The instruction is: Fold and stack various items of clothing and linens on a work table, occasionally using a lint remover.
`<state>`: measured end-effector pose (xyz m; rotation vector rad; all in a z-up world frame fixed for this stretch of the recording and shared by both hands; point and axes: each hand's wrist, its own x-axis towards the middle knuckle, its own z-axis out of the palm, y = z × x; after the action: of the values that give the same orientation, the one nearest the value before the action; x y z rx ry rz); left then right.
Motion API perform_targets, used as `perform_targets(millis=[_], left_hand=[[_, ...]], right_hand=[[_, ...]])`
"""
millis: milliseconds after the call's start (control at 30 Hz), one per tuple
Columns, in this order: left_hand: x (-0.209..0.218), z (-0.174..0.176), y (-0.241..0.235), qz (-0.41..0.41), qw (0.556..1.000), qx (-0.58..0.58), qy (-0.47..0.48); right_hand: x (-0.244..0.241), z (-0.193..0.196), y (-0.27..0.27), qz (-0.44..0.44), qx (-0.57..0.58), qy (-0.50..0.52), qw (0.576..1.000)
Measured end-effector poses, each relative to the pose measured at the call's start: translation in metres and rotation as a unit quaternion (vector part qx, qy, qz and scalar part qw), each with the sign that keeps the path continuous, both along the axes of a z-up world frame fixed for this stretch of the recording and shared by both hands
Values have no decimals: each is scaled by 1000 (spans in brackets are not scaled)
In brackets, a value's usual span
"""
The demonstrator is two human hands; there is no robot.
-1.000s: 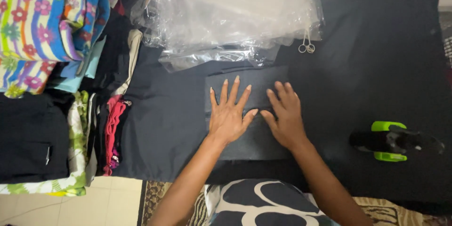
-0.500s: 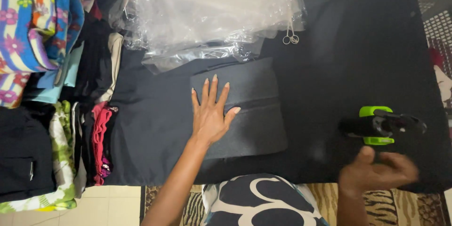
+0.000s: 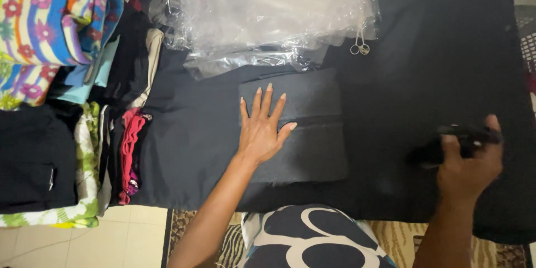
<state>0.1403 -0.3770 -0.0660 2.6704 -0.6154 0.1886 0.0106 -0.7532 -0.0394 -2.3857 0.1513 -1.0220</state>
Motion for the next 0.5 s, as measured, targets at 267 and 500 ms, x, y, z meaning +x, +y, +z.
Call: perform_targets(millis=[267,500], left_hand=[[-9,3,-5,-22,1000,19,7],[-53,30,-4,-193,973,70,103]], right_hand=[[21,31,59,88,257,304,913],[32,-1,78,149,278,359,879]])
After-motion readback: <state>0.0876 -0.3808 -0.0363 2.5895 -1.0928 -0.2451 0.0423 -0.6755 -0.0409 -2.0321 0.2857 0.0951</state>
